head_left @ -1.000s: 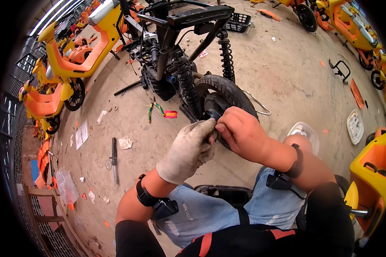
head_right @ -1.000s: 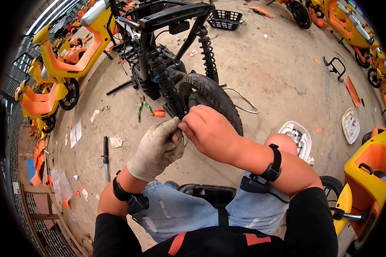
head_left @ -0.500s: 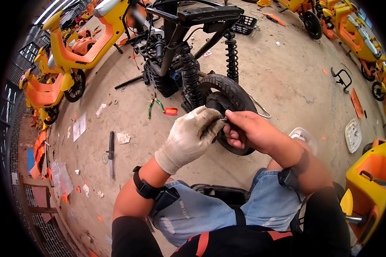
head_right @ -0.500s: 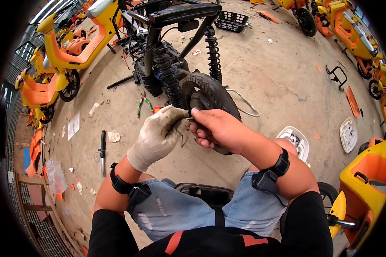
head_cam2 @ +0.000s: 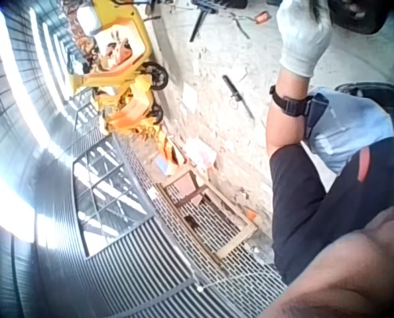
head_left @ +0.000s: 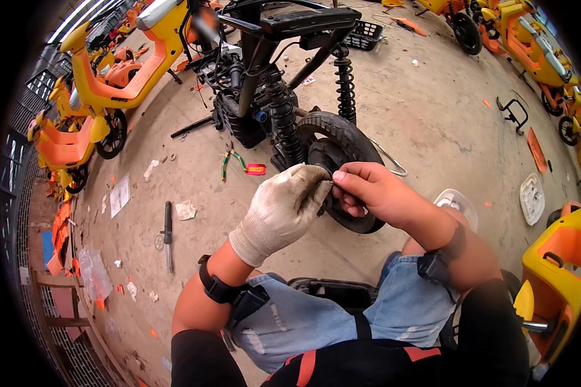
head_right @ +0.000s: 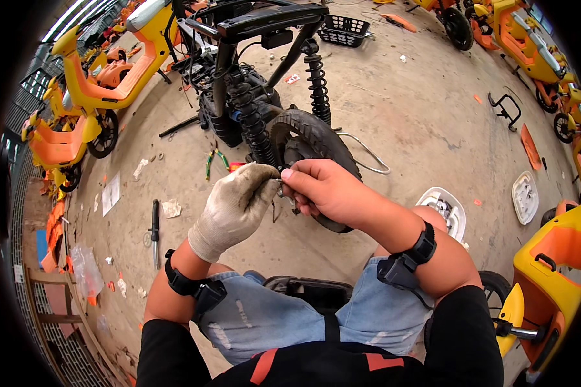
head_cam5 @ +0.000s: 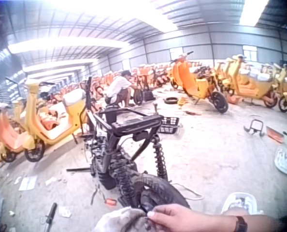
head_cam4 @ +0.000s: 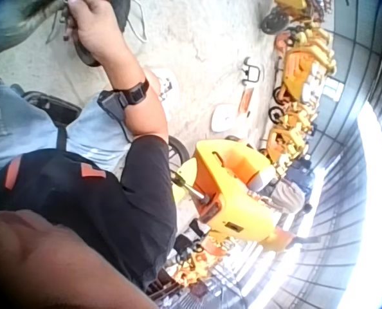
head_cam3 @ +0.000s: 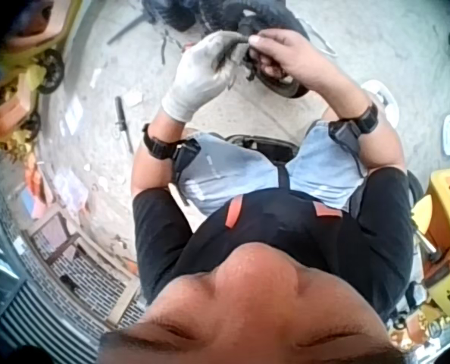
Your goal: The person sits on the floor and works on the rear wheel of a yellow electric scooter. They repeatedly pick up small metal fasteners from the floor and insert them into the wheel hub, using their gloved hands to manipulate the components.
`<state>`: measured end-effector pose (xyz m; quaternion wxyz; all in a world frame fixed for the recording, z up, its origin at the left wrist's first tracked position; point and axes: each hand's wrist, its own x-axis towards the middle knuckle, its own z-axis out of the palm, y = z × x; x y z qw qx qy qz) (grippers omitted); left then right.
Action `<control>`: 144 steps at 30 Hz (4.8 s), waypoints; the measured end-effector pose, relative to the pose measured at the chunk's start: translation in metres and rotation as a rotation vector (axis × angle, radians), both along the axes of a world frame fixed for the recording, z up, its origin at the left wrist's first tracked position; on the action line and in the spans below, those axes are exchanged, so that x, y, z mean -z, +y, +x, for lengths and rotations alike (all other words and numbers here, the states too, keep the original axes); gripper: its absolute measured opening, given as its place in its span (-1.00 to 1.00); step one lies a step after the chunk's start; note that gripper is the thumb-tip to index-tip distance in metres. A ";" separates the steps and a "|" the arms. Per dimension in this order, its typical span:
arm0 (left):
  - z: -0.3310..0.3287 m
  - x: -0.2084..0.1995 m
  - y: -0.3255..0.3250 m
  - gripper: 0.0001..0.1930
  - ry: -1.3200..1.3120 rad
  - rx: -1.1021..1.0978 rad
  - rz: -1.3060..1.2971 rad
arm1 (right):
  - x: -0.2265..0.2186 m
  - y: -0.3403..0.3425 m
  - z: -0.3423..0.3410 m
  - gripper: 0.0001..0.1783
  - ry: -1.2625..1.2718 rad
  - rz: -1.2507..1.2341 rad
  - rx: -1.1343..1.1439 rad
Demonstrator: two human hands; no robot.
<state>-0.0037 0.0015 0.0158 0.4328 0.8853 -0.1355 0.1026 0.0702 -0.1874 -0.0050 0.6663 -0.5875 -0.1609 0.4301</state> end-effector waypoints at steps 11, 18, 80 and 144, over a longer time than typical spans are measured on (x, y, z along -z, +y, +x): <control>-0.007 -0.002 -0.004 -0.71 0.722 -0.107 -0.763 | 0.006 0.006 -0.015 -0.86 -1.215 -0.024 0.177; -0.006 0.008 0.001 -0.72 0.588 -0.092 -0.687 | 0.003 0.012 -0.008 -0.82 -1.034 -0.017 0.178; -0.001 -0.003 -0.008 -0.79 0.376 -0.134 -0.255 | 0.003 0.004 0.000 -0.63 0.001 -0.021 -0.006; -0.008 -0.003 -0.017 -0.64 0.798 -0.211 -0.877 | 0.002 0.007 -0.026 -0.76 -1.089 -0.180 0.225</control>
